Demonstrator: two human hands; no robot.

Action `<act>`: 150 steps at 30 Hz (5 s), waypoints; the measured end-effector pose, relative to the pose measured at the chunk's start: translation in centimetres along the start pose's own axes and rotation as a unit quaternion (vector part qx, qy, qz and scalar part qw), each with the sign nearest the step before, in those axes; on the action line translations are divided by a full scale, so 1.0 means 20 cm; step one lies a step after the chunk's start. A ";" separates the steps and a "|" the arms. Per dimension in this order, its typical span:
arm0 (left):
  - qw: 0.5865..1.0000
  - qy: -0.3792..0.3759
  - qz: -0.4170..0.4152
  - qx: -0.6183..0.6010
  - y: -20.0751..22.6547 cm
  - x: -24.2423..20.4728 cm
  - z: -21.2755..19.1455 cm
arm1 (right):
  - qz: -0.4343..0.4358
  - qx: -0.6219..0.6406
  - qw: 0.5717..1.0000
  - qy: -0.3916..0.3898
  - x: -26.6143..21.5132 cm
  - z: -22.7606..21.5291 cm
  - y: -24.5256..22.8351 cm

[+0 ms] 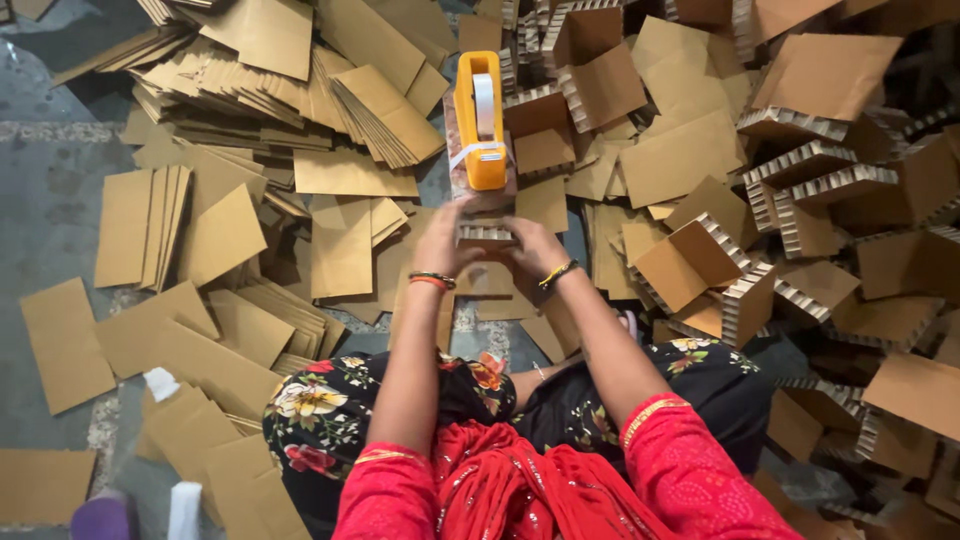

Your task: The person sits on the floor surrounded by cardboard pieces and corrugated inserts. They pick up a flat cardboard sheet and a corrugated insert, fold the cardboard around the insert, and secure it with tape from a yellow dispenser. The person repeats this process, stacking the finished boxes to the side.

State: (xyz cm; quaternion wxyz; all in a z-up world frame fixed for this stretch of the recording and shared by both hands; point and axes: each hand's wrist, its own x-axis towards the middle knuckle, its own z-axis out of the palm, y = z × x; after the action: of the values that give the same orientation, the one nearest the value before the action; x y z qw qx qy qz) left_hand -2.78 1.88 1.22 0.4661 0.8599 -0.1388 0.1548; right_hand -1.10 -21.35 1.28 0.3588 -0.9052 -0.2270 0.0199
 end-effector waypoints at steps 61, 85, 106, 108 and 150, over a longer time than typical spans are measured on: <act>0.988 -0.062 -0.081 0.115 -0.05 -0.01 0.20 | 0.208 0.239 0.946 0.063 -0.02 -0.13 -0.31; 0.991 -0.086 -0.060 0.082 0.05 -0.18 0.27 | 0.258 0.211 0.941 -0.054 0.15 0.04 0.15; 0.981 -0.136 -0.123 0.062 0.12 -0.14 0.23 | 0.239 0.190 0.941 0.147 -0.26 0.07 -0.27; 0.982 -0.130 -0.107 0.082 0.11 -0.14 0.24 | 0.304 0.183 0.922 0.155 -0.26 0.09 -0.27; 0.980 -0.178 -0.069 0.059 0.22 -0.14 0.13 | 0.260 0.303 0.865 0.303 -0.34 -0.03 0.08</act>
State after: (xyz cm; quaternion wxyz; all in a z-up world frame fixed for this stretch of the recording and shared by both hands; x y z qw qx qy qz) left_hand -6.62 -2.48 2.13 0.3923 0.9071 -0.1506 -0.0250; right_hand -6.45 -25.62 -0.24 0.6487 -0.7393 0.1535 -0.0951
